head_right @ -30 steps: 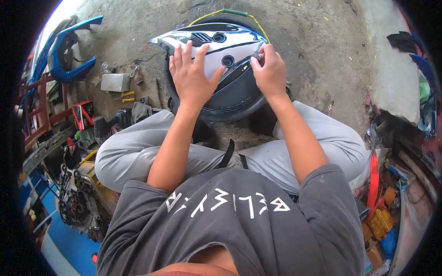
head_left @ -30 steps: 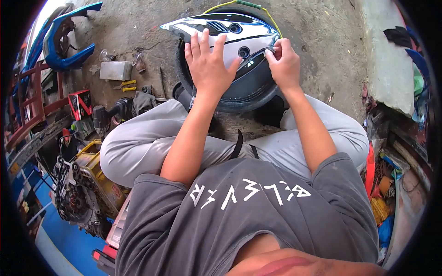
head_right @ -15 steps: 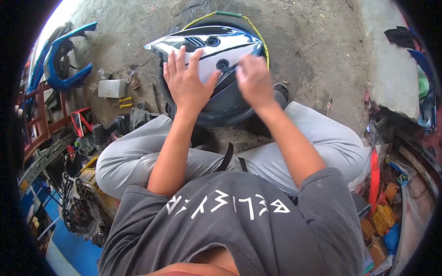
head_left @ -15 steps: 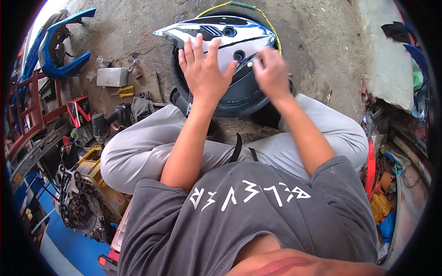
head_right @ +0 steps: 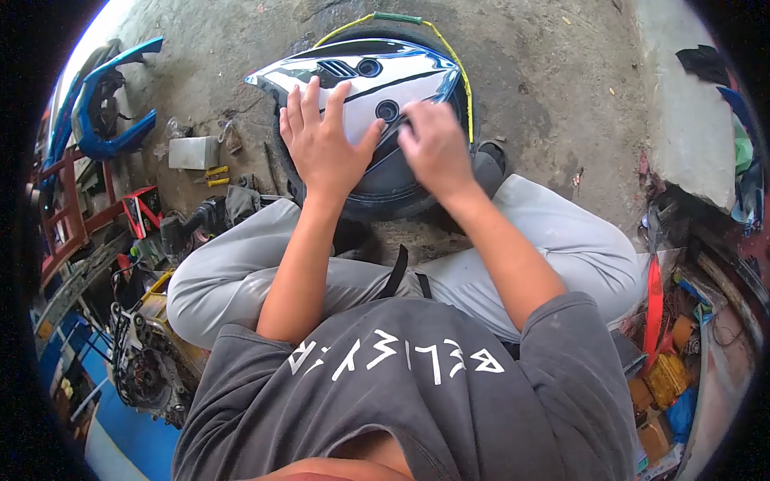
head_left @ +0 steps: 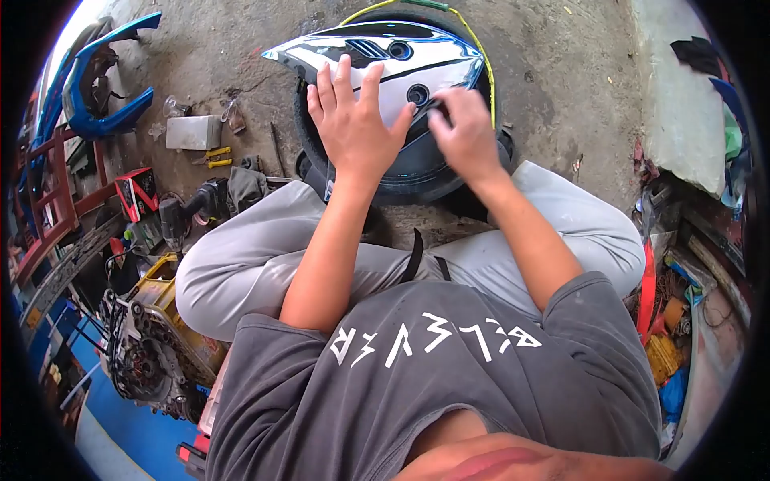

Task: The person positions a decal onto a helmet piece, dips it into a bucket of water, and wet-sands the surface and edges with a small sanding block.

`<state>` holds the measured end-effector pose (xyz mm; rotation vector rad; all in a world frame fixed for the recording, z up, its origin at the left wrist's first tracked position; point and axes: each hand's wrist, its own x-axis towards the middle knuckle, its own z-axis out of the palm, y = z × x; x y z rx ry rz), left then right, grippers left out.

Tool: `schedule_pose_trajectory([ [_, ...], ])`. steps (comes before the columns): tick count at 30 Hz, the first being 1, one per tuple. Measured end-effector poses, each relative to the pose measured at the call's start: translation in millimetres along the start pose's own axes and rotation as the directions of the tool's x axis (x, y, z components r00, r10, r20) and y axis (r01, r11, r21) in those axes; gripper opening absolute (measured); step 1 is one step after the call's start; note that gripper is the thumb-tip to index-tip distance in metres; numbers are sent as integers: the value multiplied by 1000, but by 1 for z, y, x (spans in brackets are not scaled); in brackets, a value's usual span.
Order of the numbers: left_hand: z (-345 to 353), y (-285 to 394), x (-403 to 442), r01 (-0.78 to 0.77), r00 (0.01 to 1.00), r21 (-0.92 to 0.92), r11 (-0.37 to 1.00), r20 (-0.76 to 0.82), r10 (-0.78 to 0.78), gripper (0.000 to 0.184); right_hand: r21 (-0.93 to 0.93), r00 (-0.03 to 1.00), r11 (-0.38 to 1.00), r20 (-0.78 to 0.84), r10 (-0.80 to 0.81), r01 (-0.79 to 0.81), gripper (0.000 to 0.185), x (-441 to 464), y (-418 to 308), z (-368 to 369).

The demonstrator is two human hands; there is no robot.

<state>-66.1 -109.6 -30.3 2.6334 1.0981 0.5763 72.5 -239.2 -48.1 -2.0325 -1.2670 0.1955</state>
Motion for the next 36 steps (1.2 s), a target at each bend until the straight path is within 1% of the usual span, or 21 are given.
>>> schedule_pose_trajectory([
  [2,-1,0,0,7,1000,5,1000,9,-7,71,-42,970,971,-64,233,-236,20,16,14,-15],
  [3,-2,-1,-1,11,1000,7,1000,9,-11,71,86,913,917,-100,396,-389,14,22,22,-19],
  [5,-2,1,0,13,1000,-1,1000,7,-13,71,-84,965,969,-141,221,-234,11,20,28,-21],
  [7,-1,1,1,12,1000,-4,1000,-2,-12,71,-23,996,996,-33,86,-87,13,9,10,-11],
  [8,0,0,0,11,1000,-3,1000,-3,-11,71,-5,998,998,-11,-59,59,15,1,0,-1],
  [9,0,1,0,9,1000,-4,1000,-1,-9,70,-6,993,995,64,-96,96,15,-6,-12,3],
  [12,-1,0,-1,6,1000,0,1000,4,-6,70,51,997,999,79,-13,9,13,-3,-10,0],
  [14,-1,-1,1,-2,1000,-3,1000,-7,2,70,10,998,998,-15,56,-56,9,10,3,-10],
  [15,-1,0,1,-2,1000,0,1000,-8,2,70,31,984,985,-42,172,-171,9,16,10,-16],
  [17,-1,0,0,-3,1000,9,1000,-10,3,70,52,972,972,-51,231,-229,8,18,15,-17],
  [19,-2,0,0,7,1000,14,1000,-3,-7,70,-75,996,993,-26,90,-92,11,7,6,-5],
  [21,0,1,1,2,1000,3,1000,-6,-2,70,-23,993,993,31,-113,114,12,-6,-11,4],
  [23,2,-1,-1,-5,1000,-1,1000,-19,5,70,65,995,996,83,-61,56,10,-8,-14,5],
  [25,1,0,0,-11,1000,-1,1000,-21,11,68,-2,1000,1000,7,-16,16,9,4,3,-6],
  [26,-1,1,-1,1,1000,4,1000,-6,-1,69,-29,995,996,-45,88,-89,9,12,16,-13],
  [27,-2,1,-1,15,1000,10,1000,9,-15,69,21,968,970,-67,241,-240,9,19,23,-21],
  [29,-3,-2,-3,8,1000,18,1000,5,-8,70,-123,987,985,-119,110,-124,9,17,27,-18],
  [32,0,0,-2,4,1000,-3,1000,-20,-4,70,-49,991,990,-10,-134,133,9,-3,-7,3],
  [33,1,0,-2,3,1000,-3,1000,-17,-3,70,34,991,993,59,-117,115,11,-10,-13,6],
  [35,1,-2,-1,1,1000,8,1000,-8,-1,70,98,995,995,96,-28,19,11,-5,-9,-2],
  [36,-1,-2,-2,1,1000,5,1000,4,-1,70,92,993,993,89,72,-80,10,2,-6,-7],
])
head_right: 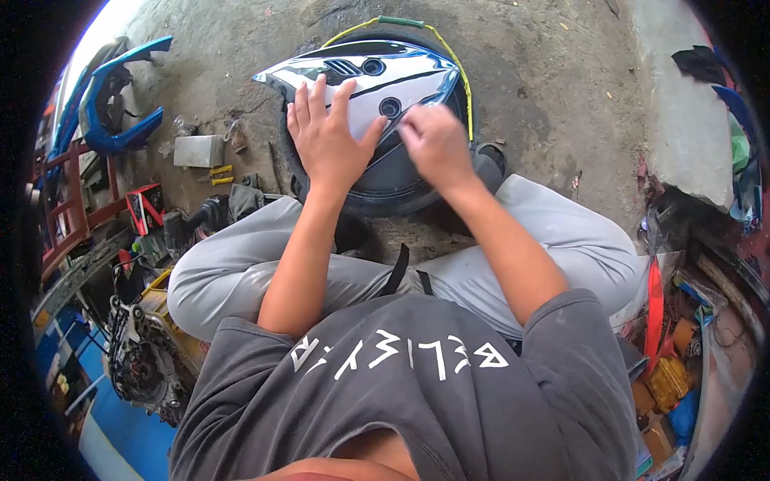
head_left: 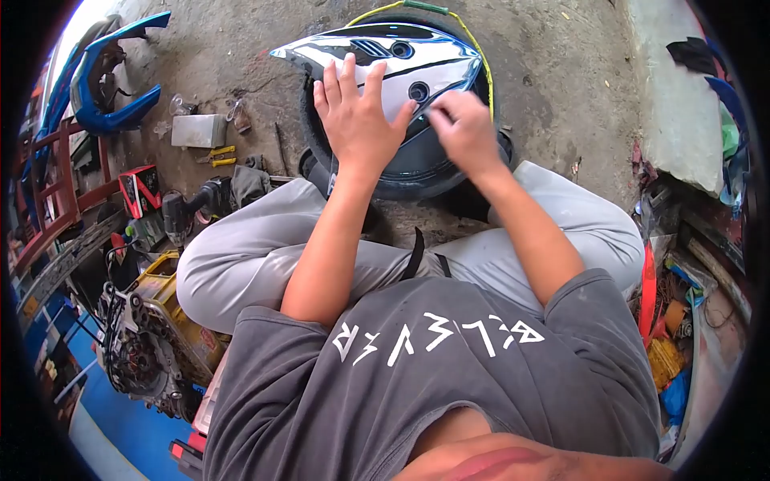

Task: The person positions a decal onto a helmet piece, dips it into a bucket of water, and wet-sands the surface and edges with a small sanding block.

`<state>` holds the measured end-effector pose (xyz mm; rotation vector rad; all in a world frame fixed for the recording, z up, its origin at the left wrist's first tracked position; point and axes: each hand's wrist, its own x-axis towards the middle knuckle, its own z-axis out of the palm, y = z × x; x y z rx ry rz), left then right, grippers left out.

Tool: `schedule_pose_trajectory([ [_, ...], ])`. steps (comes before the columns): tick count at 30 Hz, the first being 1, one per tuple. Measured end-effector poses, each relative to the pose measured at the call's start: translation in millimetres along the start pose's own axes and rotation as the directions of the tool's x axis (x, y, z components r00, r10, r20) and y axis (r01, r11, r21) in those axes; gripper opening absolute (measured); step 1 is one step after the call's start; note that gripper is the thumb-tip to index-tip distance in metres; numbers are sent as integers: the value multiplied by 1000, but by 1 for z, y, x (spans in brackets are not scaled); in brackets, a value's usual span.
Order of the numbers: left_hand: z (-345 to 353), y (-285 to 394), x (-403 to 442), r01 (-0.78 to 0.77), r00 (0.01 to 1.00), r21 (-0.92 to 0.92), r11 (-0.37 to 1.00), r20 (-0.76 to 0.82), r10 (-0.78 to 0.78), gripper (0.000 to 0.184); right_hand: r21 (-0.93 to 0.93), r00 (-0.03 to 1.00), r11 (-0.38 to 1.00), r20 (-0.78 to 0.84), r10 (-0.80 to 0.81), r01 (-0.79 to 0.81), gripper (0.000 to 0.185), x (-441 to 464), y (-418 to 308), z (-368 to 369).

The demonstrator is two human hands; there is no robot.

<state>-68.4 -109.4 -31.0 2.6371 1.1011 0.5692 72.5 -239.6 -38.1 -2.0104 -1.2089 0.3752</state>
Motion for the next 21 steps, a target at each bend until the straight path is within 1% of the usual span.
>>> schedule_pose_trajectory([
  [1,0,-1,0,-4,1000,2,1000,-1,4,71,-77,991,996,-125,-47,37,12,7,10,-3],
  [3,-1,0,-1,-8,1000,-3,1000,-4,8,71,-47,977,988,-160,139,-149,12,15,17,-19],
  [4,-2,0,-1,-5,1000,-6,1000,2,5,71,-77,983,991,-155,94,-106,9,13,17,-18],
  [5,-2,1,-1,-3,1000,-7,1000,-1,3,71,-189,986,980,-143,-91,63,8,10,18,-11],
  [7,0,0,-1,-2,1000,-9,1000,-4,2,71,-175,980,968,-55,-190,178,10,-6,4,8],
  [9,2,0,-1,-6,1000,-19,1000,-14,6,71,-20,963,964,46,-264,265,6,-19,-16,17],
  [10,2,-1,-1,-8,1000,-18,1000,-15,8,71,-27,962,963,64,-265,268,7,-18,-16,16],
  [13,-2,-2,-2,-19,1000,-9,1000,-1,19,69,-80,977,981,-106,-185,177,8,0,9,3],
  [15,0,-3,-3,-31,1000,-3,1000,3,31,67,-80,991,994,-120,67,-76,8,12,17,-18],
  [16,0,-4,-4,-38,999,-14,999,-2,38,65,-111,991,992,-125,46,-60,5,13,21,-19],
  [19,-1,-2,-3,-26,1000,-11,1000,0,26,66,-106,972,975,-109,-206,195,4,-5,5,7],
  [20,0,-2,-3,-26,1000,-17,1000,-7,26,66,-97,961,957,-15,-275,273,6,-15,-3,15],
  [21,1,-1,-2,-29,1000,-19,999,-6,29,65,-51,948,950,105,-301,308,9,-22,-14,17],
])
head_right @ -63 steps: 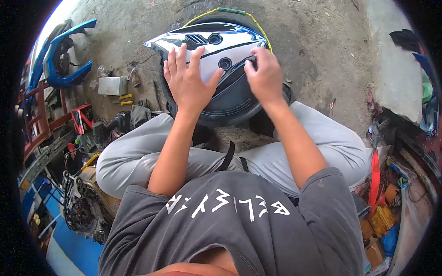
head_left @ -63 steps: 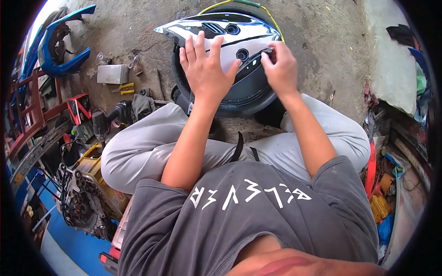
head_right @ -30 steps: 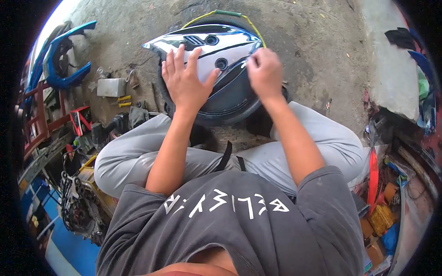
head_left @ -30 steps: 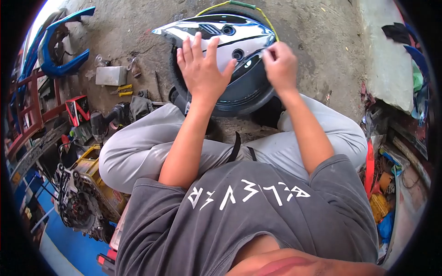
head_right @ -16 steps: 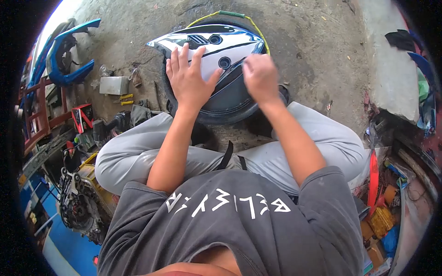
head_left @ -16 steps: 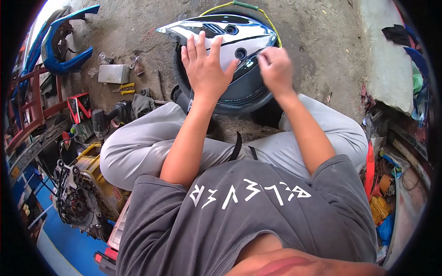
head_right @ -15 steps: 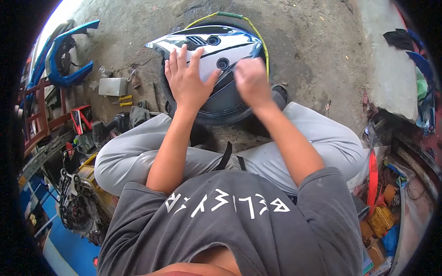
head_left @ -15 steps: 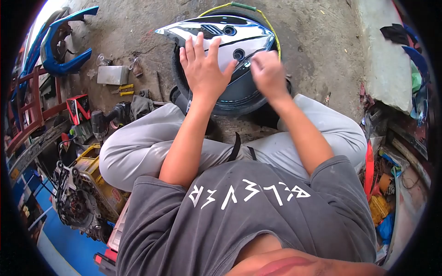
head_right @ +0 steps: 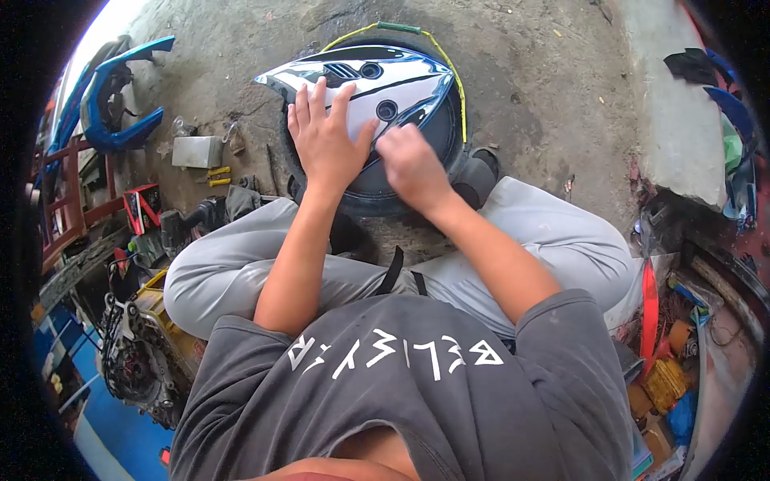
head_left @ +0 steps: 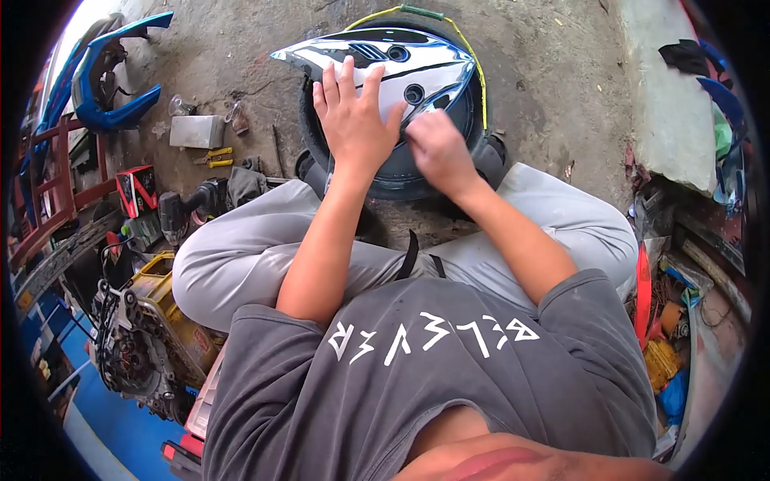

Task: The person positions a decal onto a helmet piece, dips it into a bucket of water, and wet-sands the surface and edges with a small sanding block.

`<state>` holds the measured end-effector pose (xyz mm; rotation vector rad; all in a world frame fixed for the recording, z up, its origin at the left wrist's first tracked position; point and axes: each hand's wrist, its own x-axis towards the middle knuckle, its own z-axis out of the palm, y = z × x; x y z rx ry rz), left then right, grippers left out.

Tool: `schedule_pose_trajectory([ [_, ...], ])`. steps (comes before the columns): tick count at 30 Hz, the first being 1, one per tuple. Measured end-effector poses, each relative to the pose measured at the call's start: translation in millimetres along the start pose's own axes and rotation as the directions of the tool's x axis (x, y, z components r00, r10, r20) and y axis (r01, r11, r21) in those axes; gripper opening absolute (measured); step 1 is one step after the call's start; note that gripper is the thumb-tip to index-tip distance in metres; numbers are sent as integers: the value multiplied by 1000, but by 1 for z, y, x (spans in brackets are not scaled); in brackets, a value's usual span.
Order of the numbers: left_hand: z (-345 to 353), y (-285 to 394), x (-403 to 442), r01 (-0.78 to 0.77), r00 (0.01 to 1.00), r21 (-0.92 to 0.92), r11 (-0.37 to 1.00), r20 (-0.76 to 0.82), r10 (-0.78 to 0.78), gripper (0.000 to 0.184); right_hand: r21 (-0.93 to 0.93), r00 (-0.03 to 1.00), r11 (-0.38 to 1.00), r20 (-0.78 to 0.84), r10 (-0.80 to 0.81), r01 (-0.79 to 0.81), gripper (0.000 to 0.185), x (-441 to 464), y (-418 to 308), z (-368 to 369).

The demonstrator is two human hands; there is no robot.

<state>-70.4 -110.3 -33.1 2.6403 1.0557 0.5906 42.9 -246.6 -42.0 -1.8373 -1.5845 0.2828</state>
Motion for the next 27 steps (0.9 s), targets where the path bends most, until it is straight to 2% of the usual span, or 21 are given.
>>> schedule_pose_trajectory([
  [2,-1,-1,0,0,1000,10,1000,4,0,65,37,1000,999,-1,31,-31,9,-2,-1,0],
  [4,-2,-1,0,-8,1000,9,1000,3,8,65,-19,989,996,-127,81,-84,8,5,24,-7],
  [6,-2,-3,-1,-10,1000,2,1000,6,10,65,-14,933,959,-234,273,-284,4,13,48,-24],
  [8,-2,-3,-1,-2,1000,1,1000,9,2,65,-75,915,944,-282,288,-321,3,12,55,-27],
  [10,-3,-1,0,8,1000,-7,1000,9,-8,65,-75,966,987,-226,123,-143,3,3,33,-12],
  [12,0,1,3,18,1000,-12,1000,-4,-18,64,-9,1000,1000,-26,-10,10,5,-8,3,2],
  [14,-1,-3,0,5,1000,-1,1000,12,-5,64,31,998,999,-55,32,-30,6,-7,13,-2],
  [16,-2,-3,0,1,1000,0,1000,14,-1,65,11,954,978,-220,206,-209,6,5,40,-13],
  [18,-2,-3,-1,6,1000,2,1000,17,-6,65,23,909,944,-264,322,-328,7,12,56,-26],
  [20,-3,-1,0,12,1000,-2,1000,19,-12,65,-62,926,960,-287,245,-274,9,8,47,-18],
  [22,-1,-1,2,19,1000,-14,1000,7,-19,64,-53,989,994,-122,89,-96,11,2,21,-7],
  [24,-1,-1,0,19,1000,-17,1000,8,-19,64,23,999,1000,-43,3,-2,13,-5,-1,1],
  [25,0,-1,0,16,1000,-14,1000,9,-16,65,0,1000,1000,-12,-12,12,15,-5,4,-1],
  [27,-1,-3,0,10,1000,-9,1000,10,-10,65,-17,987,995,-129,92,-95,11,3,28,-7],
])
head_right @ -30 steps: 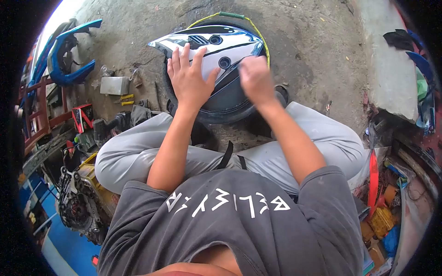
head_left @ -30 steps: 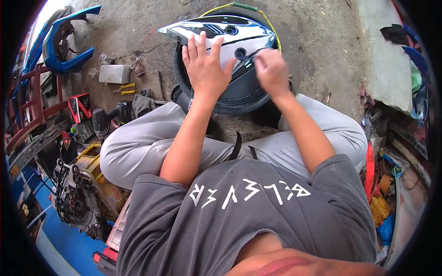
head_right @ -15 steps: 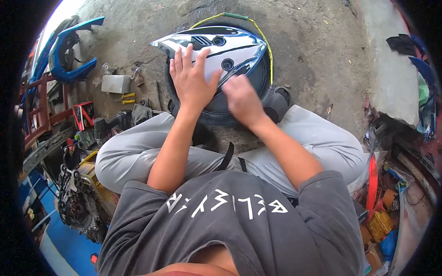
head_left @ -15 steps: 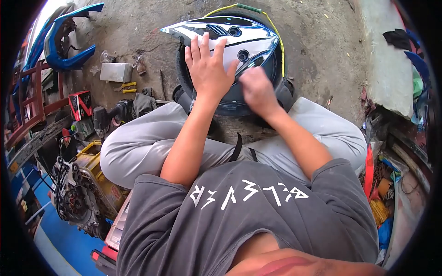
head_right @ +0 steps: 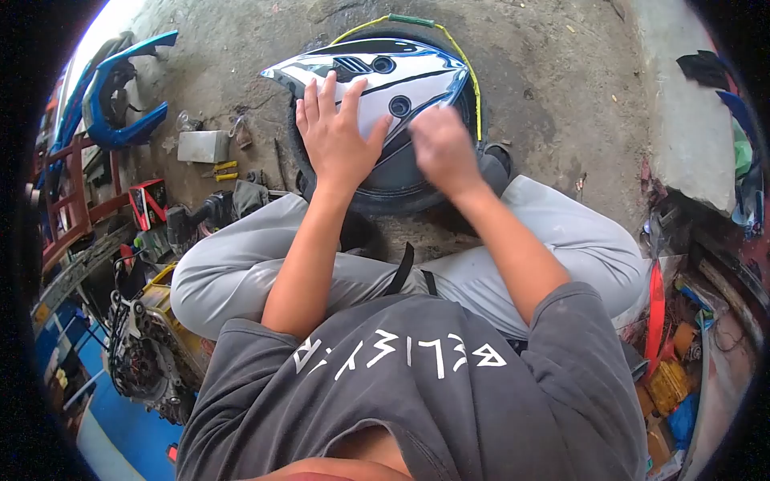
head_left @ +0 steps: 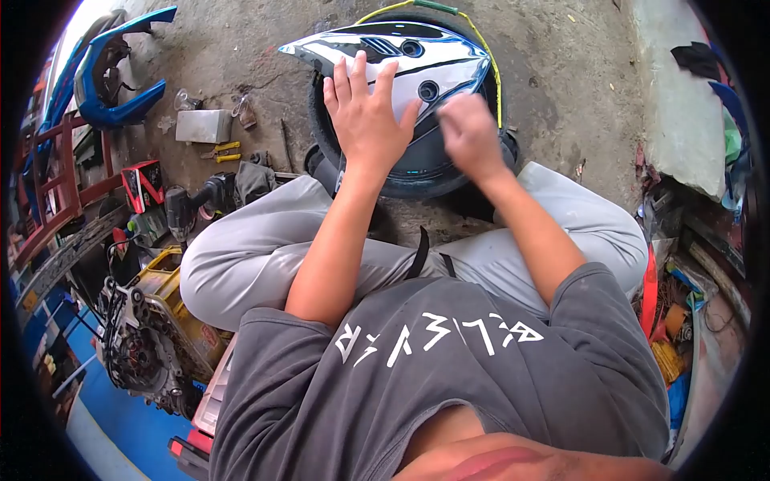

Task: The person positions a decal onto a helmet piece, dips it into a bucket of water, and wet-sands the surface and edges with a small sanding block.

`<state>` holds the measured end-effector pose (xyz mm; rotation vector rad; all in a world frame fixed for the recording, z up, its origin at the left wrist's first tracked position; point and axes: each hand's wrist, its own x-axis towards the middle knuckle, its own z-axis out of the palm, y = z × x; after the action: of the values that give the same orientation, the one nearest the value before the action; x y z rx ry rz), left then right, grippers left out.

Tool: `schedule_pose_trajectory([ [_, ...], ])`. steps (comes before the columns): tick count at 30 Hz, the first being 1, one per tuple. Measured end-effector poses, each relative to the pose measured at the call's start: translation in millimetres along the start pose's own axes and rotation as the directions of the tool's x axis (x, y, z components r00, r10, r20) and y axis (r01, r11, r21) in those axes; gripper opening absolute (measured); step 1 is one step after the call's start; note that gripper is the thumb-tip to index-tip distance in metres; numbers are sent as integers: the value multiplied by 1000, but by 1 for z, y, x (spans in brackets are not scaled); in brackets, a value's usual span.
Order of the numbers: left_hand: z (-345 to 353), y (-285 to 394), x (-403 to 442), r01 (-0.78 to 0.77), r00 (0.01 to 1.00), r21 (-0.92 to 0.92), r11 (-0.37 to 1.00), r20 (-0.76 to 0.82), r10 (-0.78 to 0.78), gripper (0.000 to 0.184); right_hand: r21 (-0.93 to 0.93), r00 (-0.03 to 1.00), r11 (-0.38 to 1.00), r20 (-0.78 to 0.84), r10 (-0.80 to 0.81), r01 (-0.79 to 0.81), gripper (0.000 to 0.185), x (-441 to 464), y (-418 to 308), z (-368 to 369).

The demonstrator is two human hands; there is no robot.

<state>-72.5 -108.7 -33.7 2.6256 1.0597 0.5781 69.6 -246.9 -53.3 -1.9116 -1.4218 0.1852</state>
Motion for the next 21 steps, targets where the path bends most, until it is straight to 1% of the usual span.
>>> schedule_pose_trajectory([
  [1,0,0,0,-2,1000,0,1000,-1,2,66,-18,995,997,-77,69,-70,9,6,12,-4],
  [2,-1,0,0,-4,1000,-2,1000,-2,4,66,27,984,989,-103,145,-143,6,11,23,-10],
  [3,-1,-1,0,-1,1000,1,1000,0,1,66,23,978,985,-120,171,-169,6,12,24,-14],
  [5,0,0,0,1,1000,2,1000,1,-1,67,-48,981,988,-137,137,-144,7,7,13,-8],
  [6,0,2,1,4,1000,-4,1000,-3,-4,67,-59,998,997,-56,42,-45,9,1,4,-4],
  [7,0,2,1,8,1000,-6,1000,-3,-8,67,-6,1000,1000,-6,-31,31,10,-6,-8,2],
  [9,-1,1,0,10,1000,-4,1000,1,-10,67,61,994,997,90,-56,50,9,-13,-22,6],
  [11,-1,2,1,9,1000,-1,1000,2,-9,67,4,999,999,1,-47,47,10,-6,-5,4],
  [12,-1,1,0,5,1000,0,1000,4,-5,67,-53,999,999,-52,-4,1,11,1,10,-1],
  [13,-1,0,0,2,1000,-1,1000,3,-2,67,44,974,982,-121,189,-185,9,5,22,-4],
  [15,-1,1,1,2,1000,-3,1000,3,-2,67,0,940,957,-185,286,-292,8,13,37,-18],
  [17,-2,2,1,9,1000,2,1000,10,-9,67,-106,980,985,-161,117,-135,10,7,26,-16],
  [19,-2,3,1,13,1000,-5,1000,3,-13,67,-66,998,996,-2,-57,57,11,0,1,-7],
  [21,-2,3,2,16,1000,-5,1000,4,-16,67,10,999,999,6,-47,47,11,-5,-10,-1],
])
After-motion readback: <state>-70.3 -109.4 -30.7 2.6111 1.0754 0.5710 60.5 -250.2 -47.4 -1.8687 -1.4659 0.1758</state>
